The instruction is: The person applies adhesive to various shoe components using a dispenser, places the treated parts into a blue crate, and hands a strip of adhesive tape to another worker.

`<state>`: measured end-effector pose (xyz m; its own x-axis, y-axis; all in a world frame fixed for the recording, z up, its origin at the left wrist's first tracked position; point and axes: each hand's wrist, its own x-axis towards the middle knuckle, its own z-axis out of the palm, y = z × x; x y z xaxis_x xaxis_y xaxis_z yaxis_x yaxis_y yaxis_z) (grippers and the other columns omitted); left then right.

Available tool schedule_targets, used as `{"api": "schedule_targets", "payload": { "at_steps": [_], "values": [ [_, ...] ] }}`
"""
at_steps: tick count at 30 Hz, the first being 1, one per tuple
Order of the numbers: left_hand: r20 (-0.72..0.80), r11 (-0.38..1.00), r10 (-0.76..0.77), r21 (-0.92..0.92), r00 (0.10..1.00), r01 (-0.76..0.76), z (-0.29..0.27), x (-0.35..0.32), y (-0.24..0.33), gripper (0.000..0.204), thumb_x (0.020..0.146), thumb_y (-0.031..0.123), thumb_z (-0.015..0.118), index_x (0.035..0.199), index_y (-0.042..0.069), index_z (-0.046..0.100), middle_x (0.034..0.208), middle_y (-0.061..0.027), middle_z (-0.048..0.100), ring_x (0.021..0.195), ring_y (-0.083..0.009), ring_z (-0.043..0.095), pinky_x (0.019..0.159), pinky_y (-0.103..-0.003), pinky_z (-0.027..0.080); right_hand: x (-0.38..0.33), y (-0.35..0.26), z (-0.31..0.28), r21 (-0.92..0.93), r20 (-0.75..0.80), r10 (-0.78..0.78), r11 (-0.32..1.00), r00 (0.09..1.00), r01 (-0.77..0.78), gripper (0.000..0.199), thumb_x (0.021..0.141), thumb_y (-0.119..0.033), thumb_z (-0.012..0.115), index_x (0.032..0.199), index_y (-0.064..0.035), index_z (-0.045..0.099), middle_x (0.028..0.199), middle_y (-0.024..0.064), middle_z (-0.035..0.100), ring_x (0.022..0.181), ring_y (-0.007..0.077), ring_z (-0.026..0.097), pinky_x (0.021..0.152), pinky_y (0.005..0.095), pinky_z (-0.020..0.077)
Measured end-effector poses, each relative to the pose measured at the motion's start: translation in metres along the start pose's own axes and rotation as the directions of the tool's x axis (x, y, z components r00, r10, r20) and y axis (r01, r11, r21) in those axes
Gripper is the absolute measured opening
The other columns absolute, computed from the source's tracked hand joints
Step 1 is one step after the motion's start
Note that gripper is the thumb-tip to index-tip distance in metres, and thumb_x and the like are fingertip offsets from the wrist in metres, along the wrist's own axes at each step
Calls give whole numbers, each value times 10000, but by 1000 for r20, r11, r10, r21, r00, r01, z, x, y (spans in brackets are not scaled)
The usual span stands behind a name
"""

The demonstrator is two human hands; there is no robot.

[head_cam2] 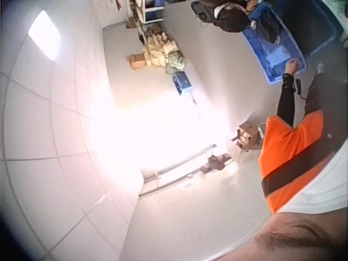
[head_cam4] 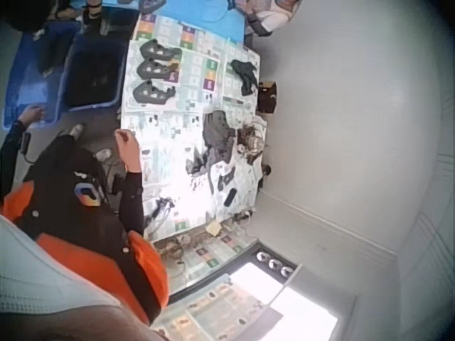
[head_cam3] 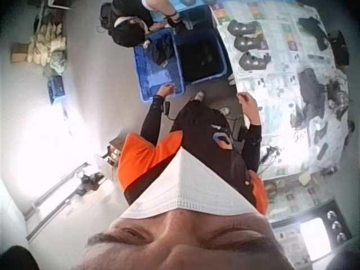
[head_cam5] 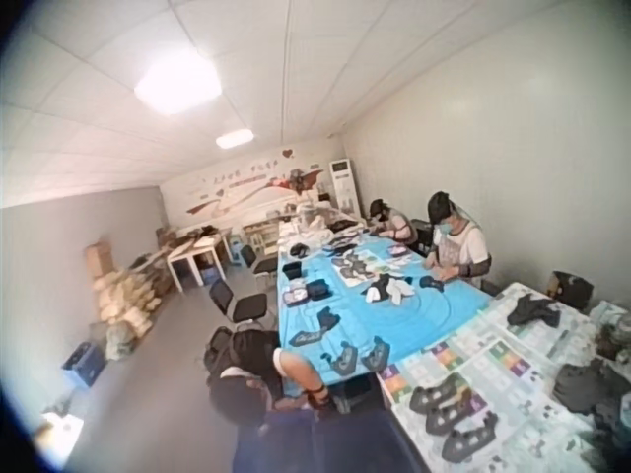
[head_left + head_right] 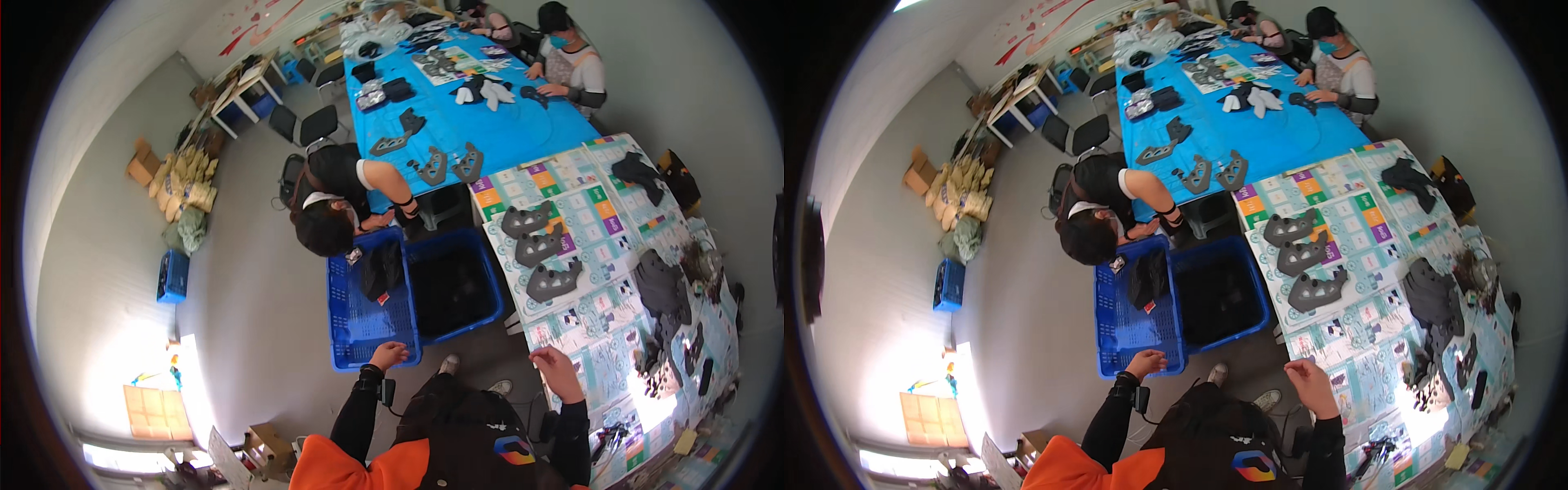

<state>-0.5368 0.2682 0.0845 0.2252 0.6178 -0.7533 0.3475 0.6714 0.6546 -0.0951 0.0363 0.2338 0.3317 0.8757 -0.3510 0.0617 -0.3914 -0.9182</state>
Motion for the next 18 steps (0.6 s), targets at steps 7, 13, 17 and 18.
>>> {"api": "schedule_targets", "payload": {
  "at_steps": [7,13,17,18],
  "values": [
    [128,991,111,56,985,-119,12,37,66,274,999,176,611,1198,-5,662,995,-97,744,836,-156,711,740,-277,580,-60,1,-66,-26,-353,-62,998,933,56,170,993,-102,639,1085,33,686,977,79,732,942,149,676,859,291,516],
    [321,917,240,235,916,-323,22,40,144,273,1004,164,595,1220,4,646,1035,-87,740,903,-159,716,821,-272,562,-178,14,-90,-202,-678,6,960,735,-194,159,993,-112,643,1073,23,669,943,111,720,884,206,684,818,336,523],
    [392,921,228,210,891,-327,14,67,144,268,1020,181,584,1220,17,655,1039,-84,738,905,-147,707,801,-261,552,-259,33,-55,-115,-744,39,976,667,-185,167,998,-124,640,1057,33,650,919,84,694,871,177,661,801,332,510],
    [398,925,216,210,892,-318,14,72,141,268,1020,181,584,1220,17,655,1039,-84,738,905,-147,707,801,-261,552,-276,37,-44,-100,-746,97,962,659,-254,172,993,-127,642,1054,35,646,923,76,685,871,166,648,804,321,502]
  ]
}}
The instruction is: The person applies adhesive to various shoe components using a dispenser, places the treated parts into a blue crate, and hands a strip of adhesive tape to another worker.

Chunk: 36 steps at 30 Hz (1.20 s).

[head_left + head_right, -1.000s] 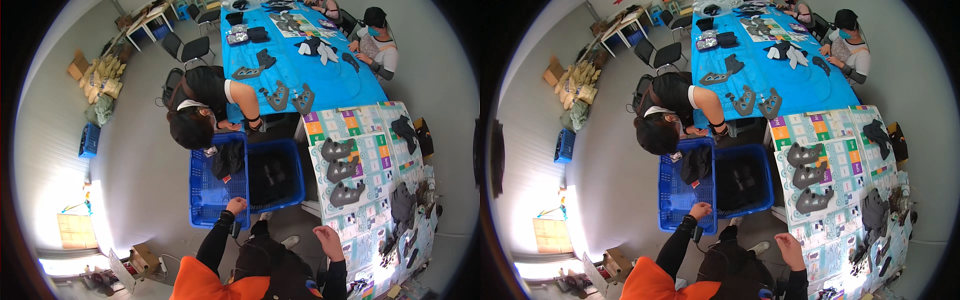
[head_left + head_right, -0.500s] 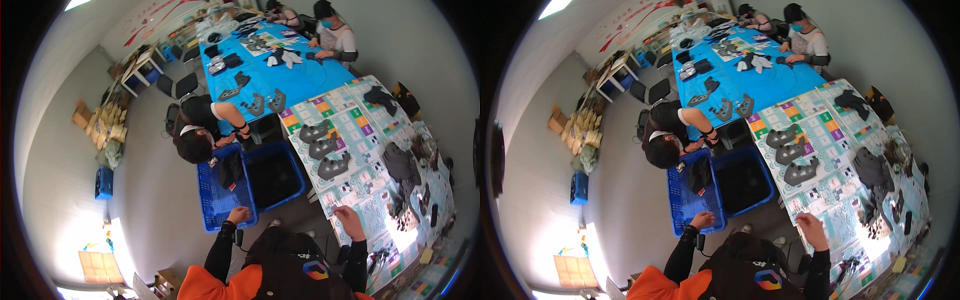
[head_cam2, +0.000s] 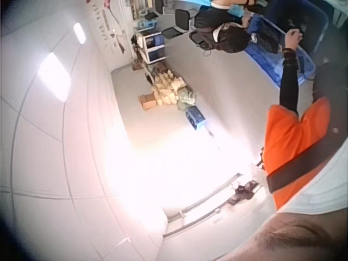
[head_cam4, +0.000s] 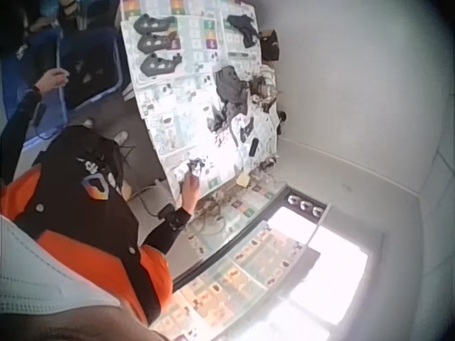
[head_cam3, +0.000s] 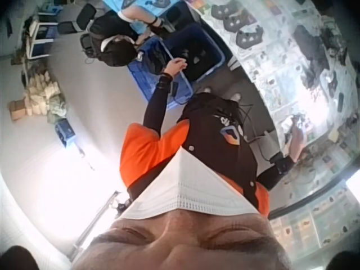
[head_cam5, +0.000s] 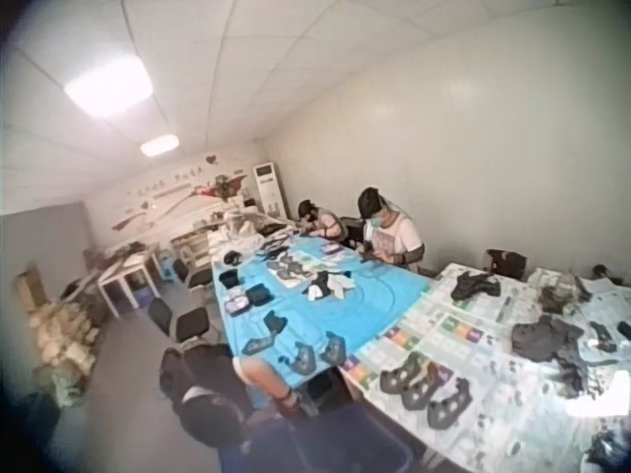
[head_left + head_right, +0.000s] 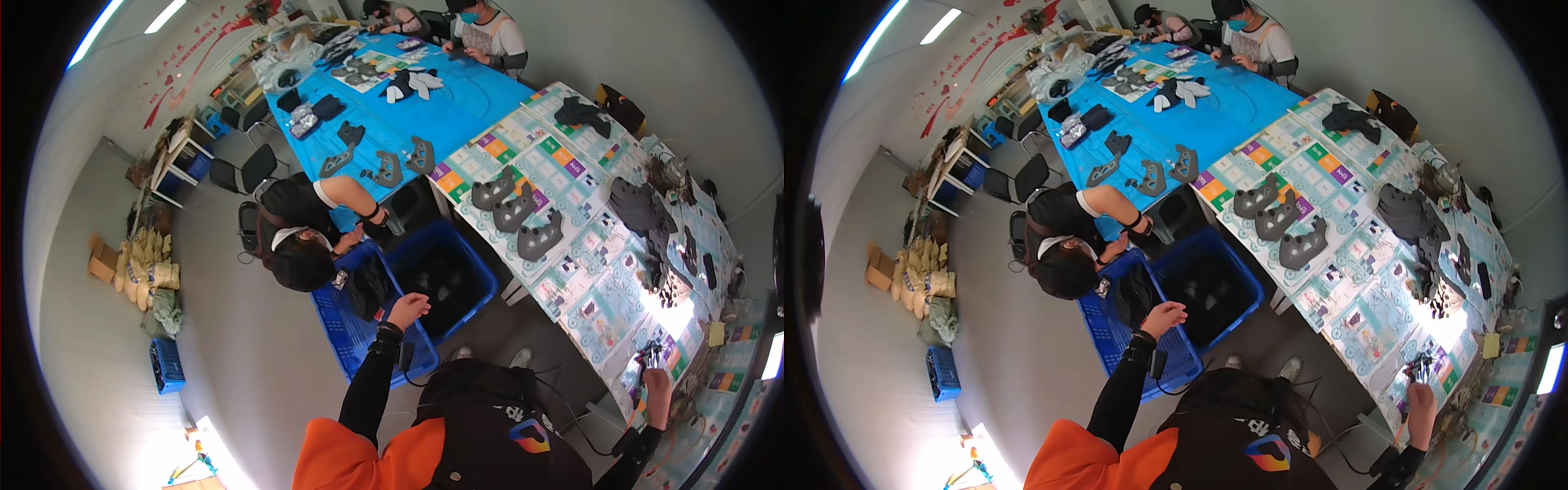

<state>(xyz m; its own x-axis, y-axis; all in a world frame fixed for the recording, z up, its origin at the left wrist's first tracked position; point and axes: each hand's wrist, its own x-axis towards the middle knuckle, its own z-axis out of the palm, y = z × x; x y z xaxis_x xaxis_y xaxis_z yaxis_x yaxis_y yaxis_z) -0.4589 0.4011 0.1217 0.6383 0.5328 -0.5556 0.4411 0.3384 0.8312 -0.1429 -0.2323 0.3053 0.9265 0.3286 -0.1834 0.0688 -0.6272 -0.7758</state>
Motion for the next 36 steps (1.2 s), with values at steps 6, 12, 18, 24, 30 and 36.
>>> {"api": "schedule_targets", "payload": {
  "at_steps": [6,12,18,24,30,36],
  "values": [
    [109,997,-73,-7,991,74,14,19,-23,266,1027,219,596,1225,55,667,1064,-78,740,926,-155,709,818,-266,548,-75,7,18,-16,10,220,976,976,-219,183,973,-138,646,1061,23,657,934,50,667,884,136,616,816,291,480],
    [130,990,-96,-88,987,108,18,19,-37,270,1028,238,602,1216,58,674,1072,-81,742,942,-159,708,847,-283,544,-70,-24,30,-51,60,176,984,983,-173,161,982,-113,624,1066,21,653,930,41,660,896,131,623,823,283,483],
    [56,987,-110,-116,992,115,12,10,-33,255,1021,220,610,1208,63,686,1063,-75,744,943,-155,707,834,-282,539,-40,-14,44,36,59,144,989,988,-147,154,964,-121,645,1051,4,662,893,20,669,840,101,609,755,264,465],
    [-9,980,-96,-174,995,93,-1,-4,-46,255,1013,206,605,1207,59,683,1034,-81,742,895,-151,703,793,-275,532,-9,-29,60,-3,132,77,997,988,-77,150,972,-88,637,1079,16,651,926,43,684,886,123,648,785,272,491],
    [-50,973,-118,-206,992,106,1,-20,-61,250,1013,188,603,1204,51,687,1033,-82,748,879,-148,705,771,-263,536,4,-34,63,39,177,64,997,982,-72,159,986,-92,636,1089,29,640,946,55,692,883,127,645,812,284,503],
    [44,974,-89,-205,995,96,24,-11,-63,263,1016,184,614,1228,46,687,1061,-105,761,914,-168,725,795,-273,556,-20,-26,51,3,128,93,996,987,-94,172,991,-113,647,1077,35,661,940,77,698,902,152,665,839,300,513]
  ]
}}
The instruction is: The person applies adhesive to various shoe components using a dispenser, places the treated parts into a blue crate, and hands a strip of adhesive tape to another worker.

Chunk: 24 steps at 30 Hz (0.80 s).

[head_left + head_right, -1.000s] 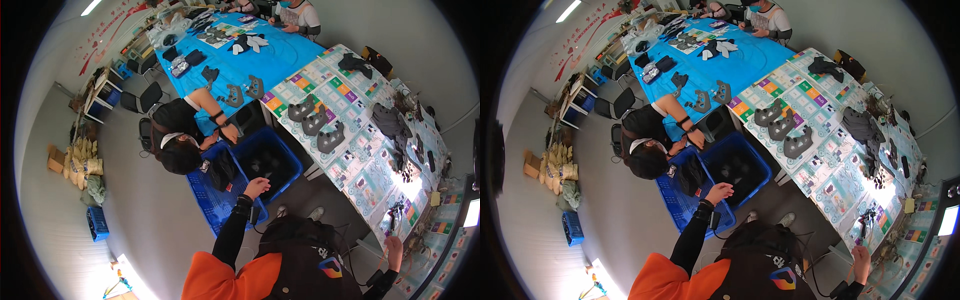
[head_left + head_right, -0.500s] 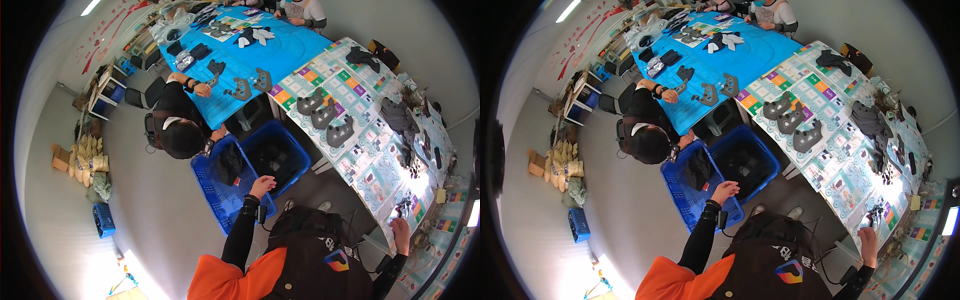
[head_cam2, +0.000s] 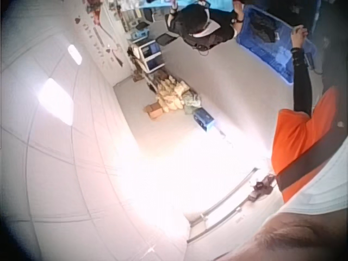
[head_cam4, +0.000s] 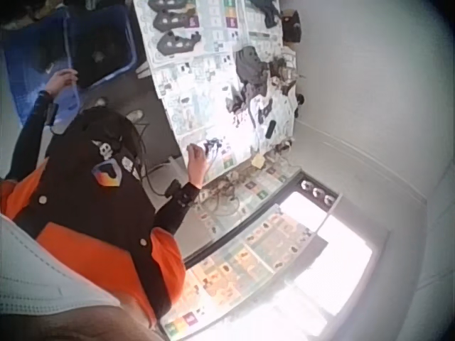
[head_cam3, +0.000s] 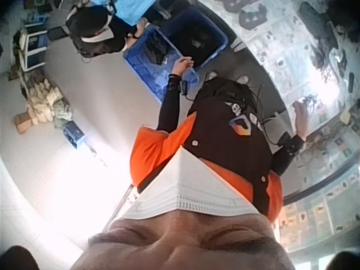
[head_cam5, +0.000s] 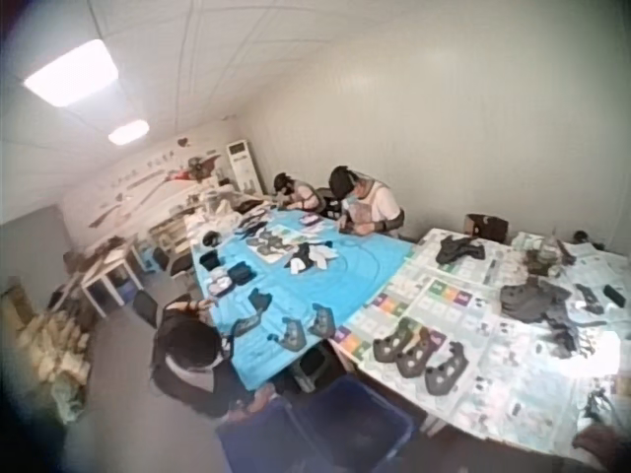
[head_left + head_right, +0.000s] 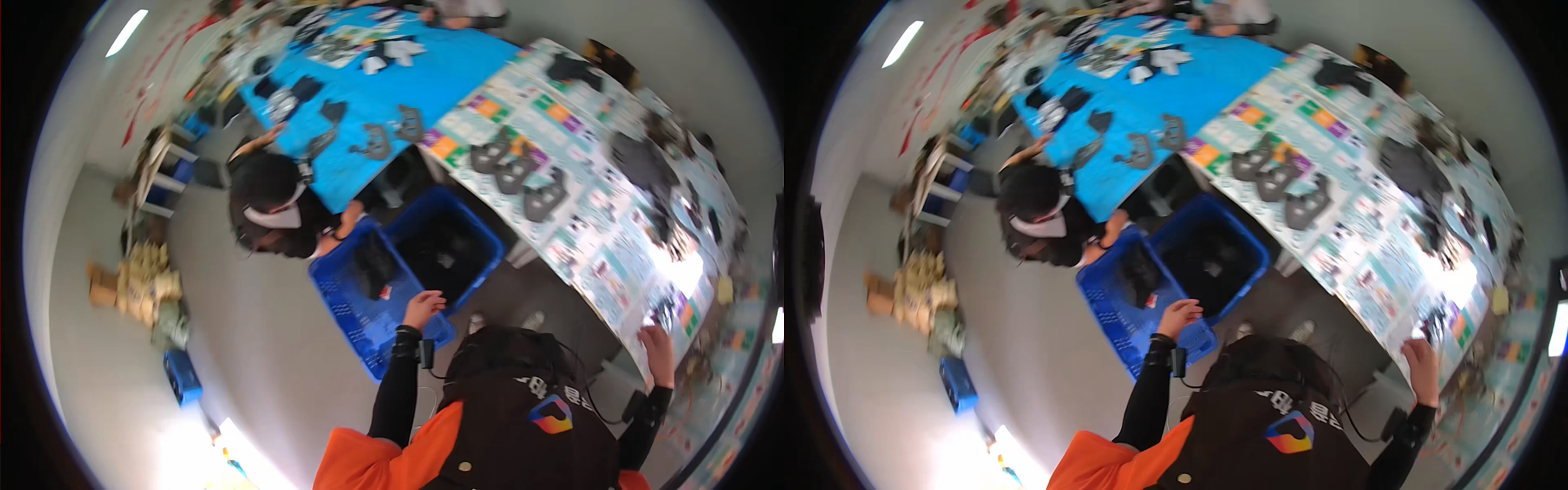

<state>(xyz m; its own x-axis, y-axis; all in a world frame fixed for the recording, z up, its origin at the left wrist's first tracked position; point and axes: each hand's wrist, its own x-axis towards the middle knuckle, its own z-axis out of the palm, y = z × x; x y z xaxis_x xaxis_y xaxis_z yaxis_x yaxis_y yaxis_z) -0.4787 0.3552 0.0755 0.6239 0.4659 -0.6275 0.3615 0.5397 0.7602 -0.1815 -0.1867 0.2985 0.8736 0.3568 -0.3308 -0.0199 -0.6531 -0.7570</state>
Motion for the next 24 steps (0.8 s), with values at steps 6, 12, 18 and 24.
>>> {"api": "schedule_targets", "payload": {
  "at_steps": [6,12,18,24],
  "values": [
    [65,994,-47,101,997,40,-7,14,-9,317,1006,229,626,1262,48,670,1104,-124,758,963,-192,731,818,-280,550,-11,24,2,-202,-29,31,979,999,-37,297,968,-303,664,1009,-17,733,925,130,733,867,262,703,796,369,537],
    [159,939,-140,334,977,80,66,44,11,295,1017,234,624,1248,60,679,1071,-110,758,918,-171,727,804,-285,563,-54,153,-24,-114,-86,346,928,934,-354,275,962,-271,668,967,1,702,826,72,697,817,179,674,757,341,533],
    [205,909,-47,414,978,-43,200,66,24,287,1003,198,656,1237,31,664,1036,-99,755,867,-153,711,753,-260,553,-49,279,-68,-123,-212,384,902,899,-414,248,911,-223,672,996,7,705,879,117,732,842,196,697,762,366,541],
    [72,862,-30,507,997,-11,321,94,7,305,957,184,684,1217,30,641,927,-73,721,746,-130,682,617,-271,528,26,305,-101,-305,-190,248,905,950,-297,233,855,-136,689,1049,-7,676,998,196,682,1022,414,653,903,449,533]
  ]
}}
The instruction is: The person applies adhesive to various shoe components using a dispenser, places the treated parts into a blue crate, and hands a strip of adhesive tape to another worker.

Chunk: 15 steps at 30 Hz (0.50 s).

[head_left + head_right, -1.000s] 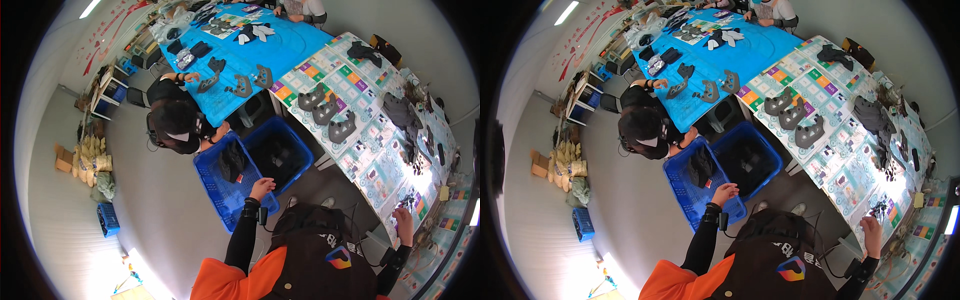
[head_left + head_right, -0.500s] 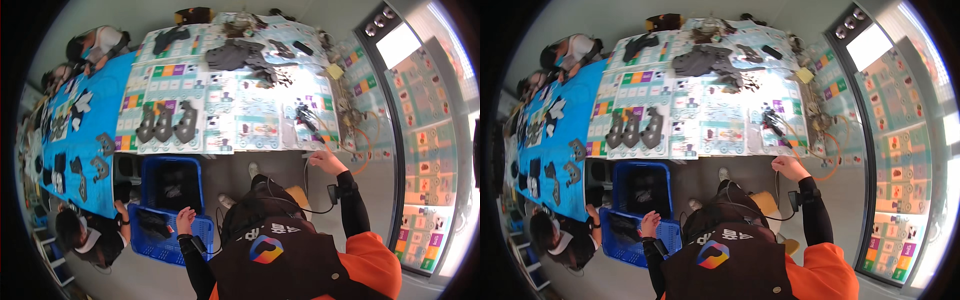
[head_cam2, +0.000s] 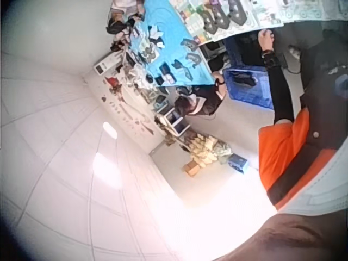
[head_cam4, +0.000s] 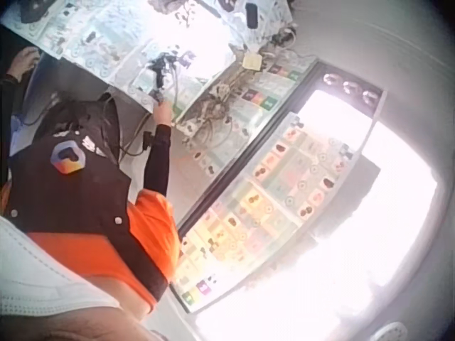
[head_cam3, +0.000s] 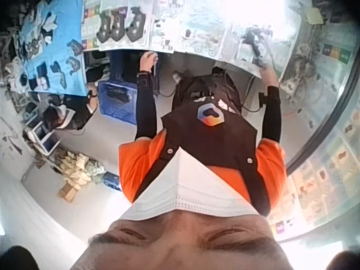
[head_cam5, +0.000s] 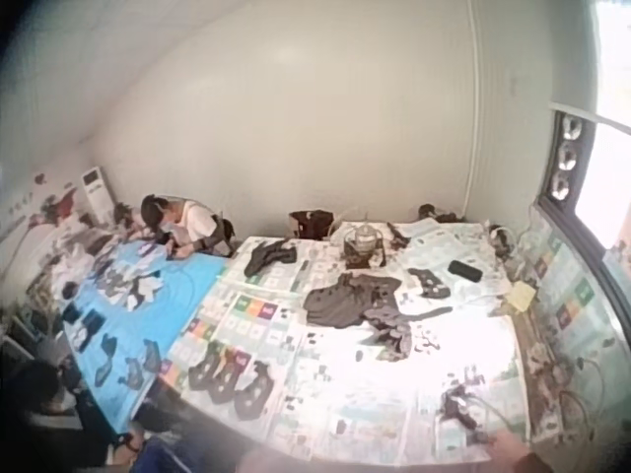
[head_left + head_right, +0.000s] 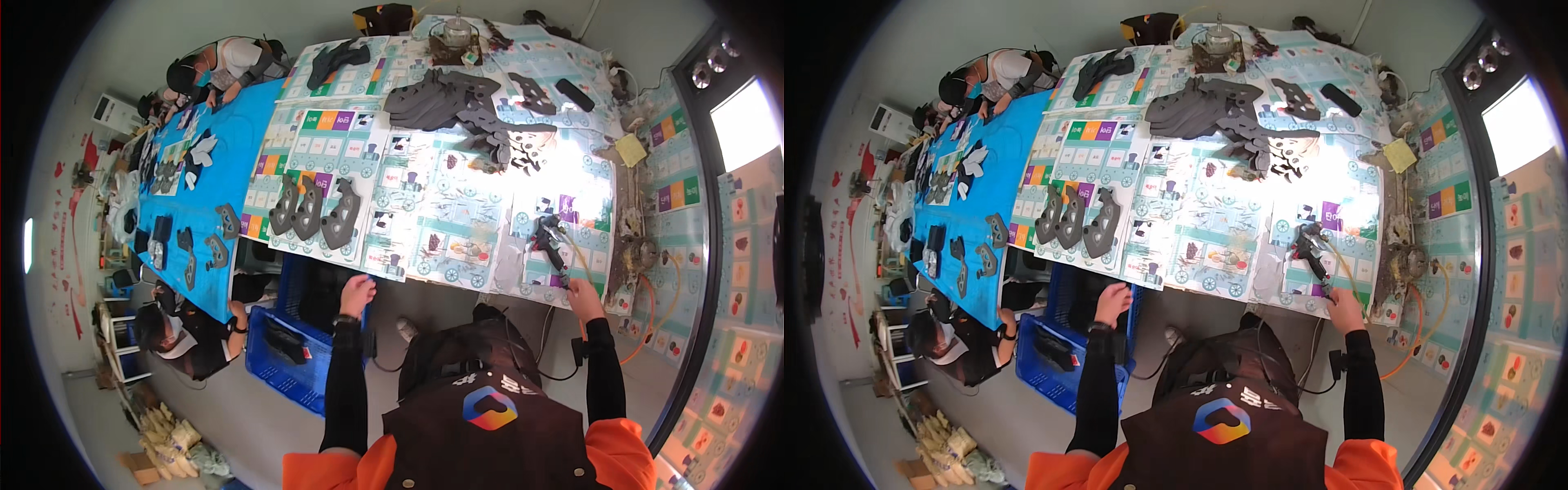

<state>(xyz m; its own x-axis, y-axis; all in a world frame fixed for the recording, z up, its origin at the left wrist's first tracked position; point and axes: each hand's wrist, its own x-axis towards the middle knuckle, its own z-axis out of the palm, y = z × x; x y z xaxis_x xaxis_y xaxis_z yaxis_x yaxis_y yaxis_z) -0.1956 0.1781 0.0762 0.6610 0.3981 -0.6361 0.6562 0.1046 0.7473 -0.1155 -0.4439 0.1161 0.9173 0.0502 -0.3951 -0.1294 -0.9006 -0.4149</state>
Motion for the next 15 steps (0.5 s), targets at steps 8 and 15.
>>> {"api": "schedule_targets", "payload": {
  "at_steps": [8,15],
  "values": [
    [165,998,64,15,984,-68,175,63,108,298,996,227,655,1207,17,628,946,-101,726,716,-134,650,611,-259,515,76,-26,6,-74,-250,-201,979,947,188,633,735,-117,814,1296,-11,540,1277,224,543,1241,442,511,1029,482,476],
    [194,598,611,522,768,-608,405,153,215,441,951,352,706,1125,-52,680,1051,-189,758,913,-309,731,817,-398,563,108,-8,15,-88,-272,-83,994,959,61,742,707,-119,870,1347,-40,503,1322,203,505,1237,412,529,955,437,536]
  ]
}}
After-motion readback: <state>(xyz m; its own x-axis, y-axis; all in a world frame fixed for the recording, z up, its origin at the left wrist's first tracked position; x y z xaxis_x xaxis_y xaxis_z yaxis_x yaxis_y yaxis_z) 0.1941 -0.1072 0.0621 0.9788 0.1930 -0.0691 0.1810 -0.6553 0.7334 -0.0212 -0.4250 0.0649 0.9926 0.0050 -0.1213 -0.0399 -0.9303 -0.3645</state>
